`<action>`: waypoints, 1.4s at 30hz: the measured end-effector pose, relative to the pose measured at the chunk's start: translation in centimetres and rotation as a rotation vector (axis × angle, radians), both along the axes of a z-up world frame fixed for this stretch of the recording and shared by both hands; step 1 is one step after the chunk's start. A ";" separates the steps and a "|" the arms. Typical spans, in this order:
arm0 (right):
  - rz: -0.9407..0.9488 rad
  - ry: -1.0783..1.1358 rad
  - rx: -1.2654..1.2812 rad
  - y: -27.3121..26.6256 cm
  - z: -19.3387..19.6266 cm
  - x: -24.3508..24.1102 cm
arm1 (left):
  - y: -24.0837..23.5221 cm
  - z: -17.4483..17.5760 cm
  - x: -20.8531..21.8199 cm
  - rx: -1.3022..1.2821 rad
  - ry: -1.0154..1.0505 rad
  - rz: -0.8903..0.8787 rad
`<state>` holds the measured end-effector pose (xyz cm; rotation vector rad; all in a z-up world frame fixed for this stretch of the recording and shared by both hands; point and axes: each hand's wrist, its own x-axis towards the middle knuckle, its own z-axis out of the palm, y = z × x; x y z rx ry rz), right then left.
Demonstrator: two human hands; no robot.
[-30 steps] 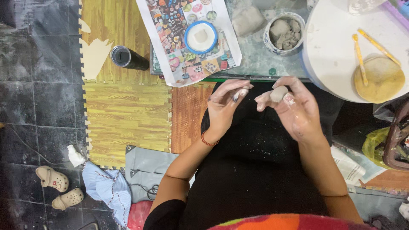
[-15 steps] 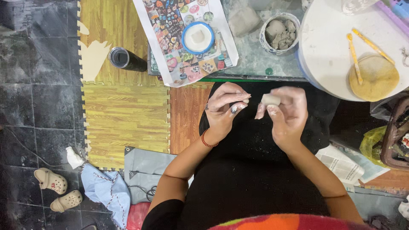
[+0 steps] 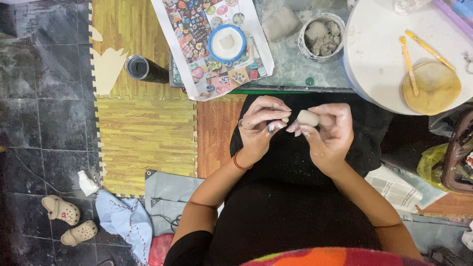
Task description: The person sits on the floor and repeatedly rolls small pieces of clay between their palms to form spheres. They occasionally pick up additional clay from a container and continue shaping the pieces by hand.
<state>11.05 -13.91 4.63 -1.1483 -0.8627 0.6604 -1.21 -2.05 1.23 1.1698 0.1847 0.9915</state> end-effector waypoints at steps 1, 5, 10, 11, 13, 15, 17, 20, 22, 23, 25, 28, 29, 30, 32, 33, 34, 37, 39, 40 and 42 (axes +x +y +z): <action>0.014 0.032 -0.014 0.1 0.0 0.1 | 0.1 0.1 0.0 0.007 0.005 0.001; 0.081 0.123 -0.044 0.4 -0.1 0.4 | 0.3 0.2 -0.1 0.051 0.006 0.010; 0.129 0.114 -0.037 0.5 0.0 0.4 | 0.2 -0.2 0.4 -0.070 -0.017 -0.010; 0.131 0.109 -0.033 0.4 0.0 0.4 | 0.2 -0.3 0.3 -0.059 -0.012 -0.010; 0.117 0.097 -0.044 0.3 -0.1 0.5 | 0.0 -0.5 0.3 -0.039 -0.009 -0.016; 0.088 0.091 -0.069 0.4 -0.1 0.4 | 0.1 -0.5 0.3 -0.027 0.003 -0.009; 0.080 0.107 -0.043 0.6 -0.2 0.2 | 0.1 -0.6 0.2 -0.021 0.011 -0.003; 0.087 0.154 -0.024 0.8 0.0 0.1 | 0.1 -0.7 0.2 -0.020 0.014 0.003; 0.098 0.182 -0.025 0.7 0.2 0.1 | 0.0 -0.7 0.2 -0.019 0.012 0.010; 0.102 0.191 -0.030 0.7 0.2 0.1 | 0.0 -0.7 0.2 -0.042 0.004 0.000; 0.108 0.183 -0.036 0.4 0.1 0.1 | 0.0 -0.8 0.1 -0.088 -0.010 -0.025; 0.107 0.143 -0.034 0.1 -0.1 0.4 | 0.0 -0.8 0.3 -0.037 0.005 -0.001; 0.101 0.142 -0.032 0.1 -0.1 0.4 | 0.0 -0.8 0.3 -0.048 -0.003 -0.011; 0.094 0.142 -0.032 0.1 0.0 0.4 | -0.1 -0.8 0.3 -0.060 -0.010 -0.021; 0.087 0.146 -0.051 0.1 0.1 0.6 | -0.2 -0.8 0.3 -0.067 -0.012 -0.031; 0.083 0.149 -0.060 0.0 0.1 0.7 | -0.2 -0.8 0.3 -0.062 -0.006 -0.031; 0.087 0.139 -0.072 -0.1 0.1 0.7 | -0.3 -0.7 0.4 -0.059 0.000 -0.032; 0.094 0.088 -0.128 -0.6 0.7 1.5 | -0.6 -0.5 0.5 -0.080 -0.002 -0.059; 0.095 0.026 -0.195 -1.0 2.0 2.1 | -0.9 -0.3 0.6 -0.058 -0.004 -0.081; 0.121 -0.157 -0.237 -1.1 2.9 2.7 | -1.0 -0.1 0.7 -0.047 -0.006 -0.093; 0.172 -0.523 -0.321 -1.4 5.7 4.7 | -1.2 0.3 0.9 -0.185 -0.016 -0.191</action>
